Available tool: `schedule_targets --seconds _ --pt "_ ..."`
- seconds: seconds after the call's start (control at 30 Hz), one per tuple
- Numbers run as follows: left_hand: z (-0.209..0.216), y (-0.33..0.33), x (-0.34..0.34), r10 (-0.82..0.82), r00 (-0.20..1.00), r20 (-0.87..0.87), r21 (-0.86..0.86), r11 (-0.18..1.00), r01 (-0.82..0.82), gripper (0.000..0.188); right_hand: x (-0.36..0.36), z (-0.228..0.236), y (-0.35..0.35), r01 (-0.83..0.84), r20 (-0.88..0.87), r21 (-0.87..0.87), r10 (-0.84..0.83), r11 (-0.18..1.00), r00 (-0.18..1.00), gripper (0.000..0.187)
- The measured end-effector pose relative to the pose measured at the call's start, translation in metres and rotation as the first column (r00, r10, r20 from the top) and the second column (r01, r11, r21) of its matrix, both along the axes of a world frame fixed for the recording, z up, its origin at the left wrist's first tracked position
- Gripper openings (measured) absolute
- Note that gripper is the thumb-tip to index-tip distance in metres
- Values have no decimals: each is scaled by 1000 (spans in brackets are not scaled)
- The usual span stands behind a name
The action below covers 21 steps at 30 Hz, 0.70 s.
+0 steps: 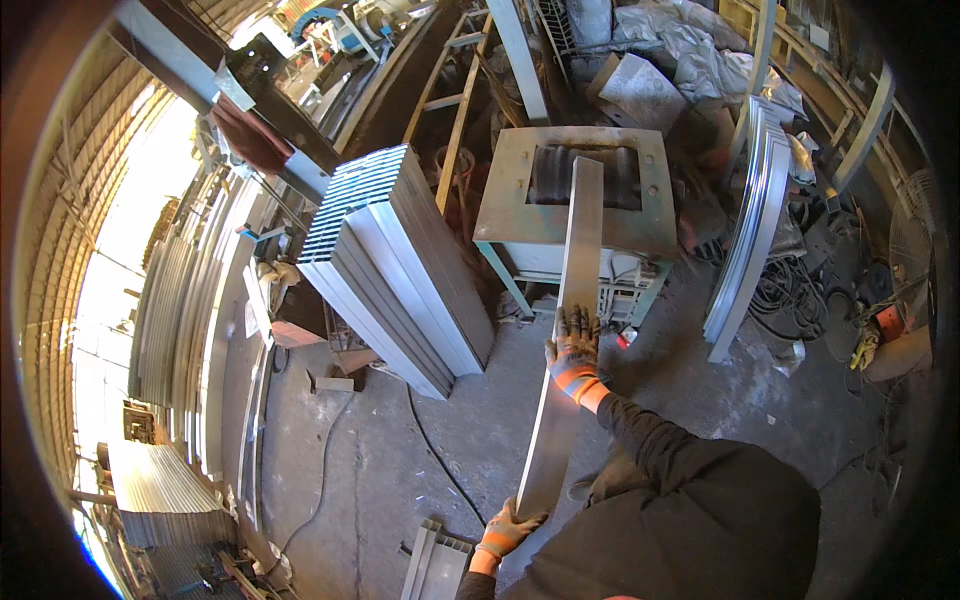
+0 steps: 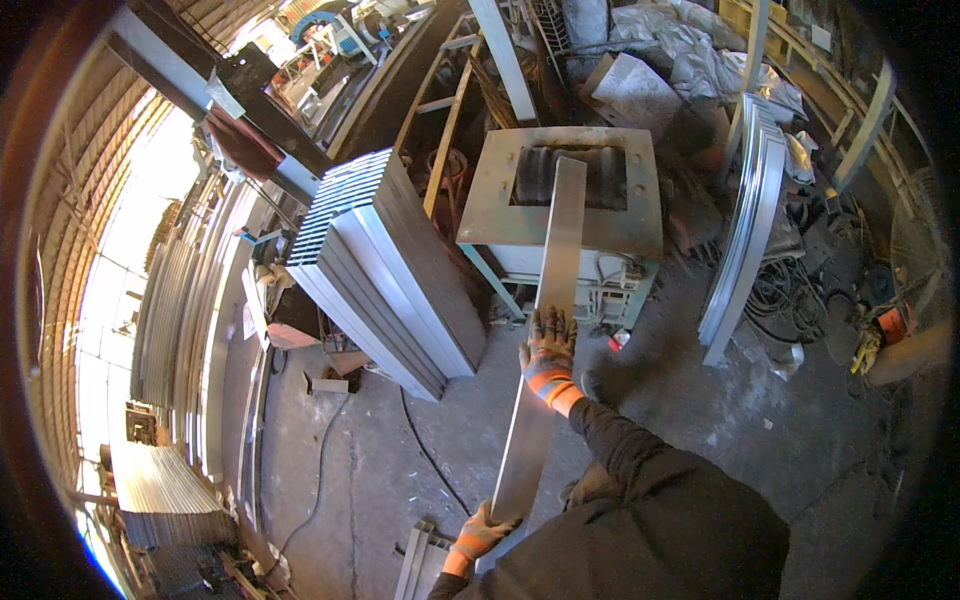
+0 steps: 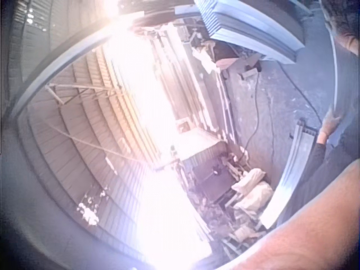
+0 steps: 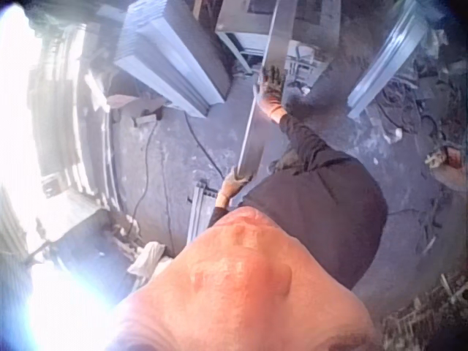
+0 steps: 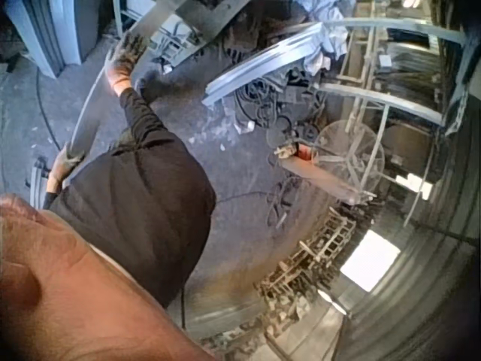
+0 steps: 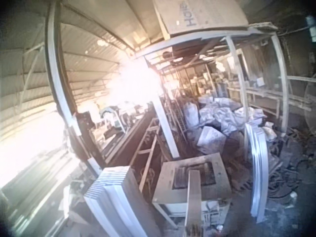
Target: The person repeatedly picks up long metal profiles, rubs their surfaces on a stationary machine, and stacks them upright. The person handles the profiles one at a time and places them in a growing vertical stack.
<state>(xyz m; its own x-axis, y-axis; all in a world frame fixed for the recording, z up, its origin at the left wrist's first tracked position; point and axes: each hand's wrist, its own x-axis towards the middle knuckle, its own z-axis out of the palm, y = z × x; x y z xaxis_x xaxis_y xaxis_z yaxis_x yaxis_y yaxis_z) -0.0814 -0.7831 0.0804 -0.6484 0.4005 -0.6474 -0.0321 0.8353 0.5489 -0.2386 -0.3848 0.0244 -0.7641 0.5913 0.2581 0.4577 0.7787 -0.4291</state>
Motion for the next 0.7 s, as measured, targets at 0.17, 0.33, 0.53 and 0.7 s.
schedule_targets --seconds 0.17,0.33,0.53,0.7 --pt "8 65 -58 -188 980 -73 33 981 190 82 -45 -21 92 -85 -357 -194 10 977 934 78" --pt "-3 220 -142 -139 947 -289 -2 990 144 69 -184 -27 251 27 -202 -242 -78 970 976 68" --pt "-2 417 -270 -217 832 -511 -49 973 223 63 -352 -6 427 182 288 48 -188 982 939 83" --pt "3 485 -324 -240 838 -490 -68 969 238 65 -405 4 505 294 315 -172 -231 940 921 74"
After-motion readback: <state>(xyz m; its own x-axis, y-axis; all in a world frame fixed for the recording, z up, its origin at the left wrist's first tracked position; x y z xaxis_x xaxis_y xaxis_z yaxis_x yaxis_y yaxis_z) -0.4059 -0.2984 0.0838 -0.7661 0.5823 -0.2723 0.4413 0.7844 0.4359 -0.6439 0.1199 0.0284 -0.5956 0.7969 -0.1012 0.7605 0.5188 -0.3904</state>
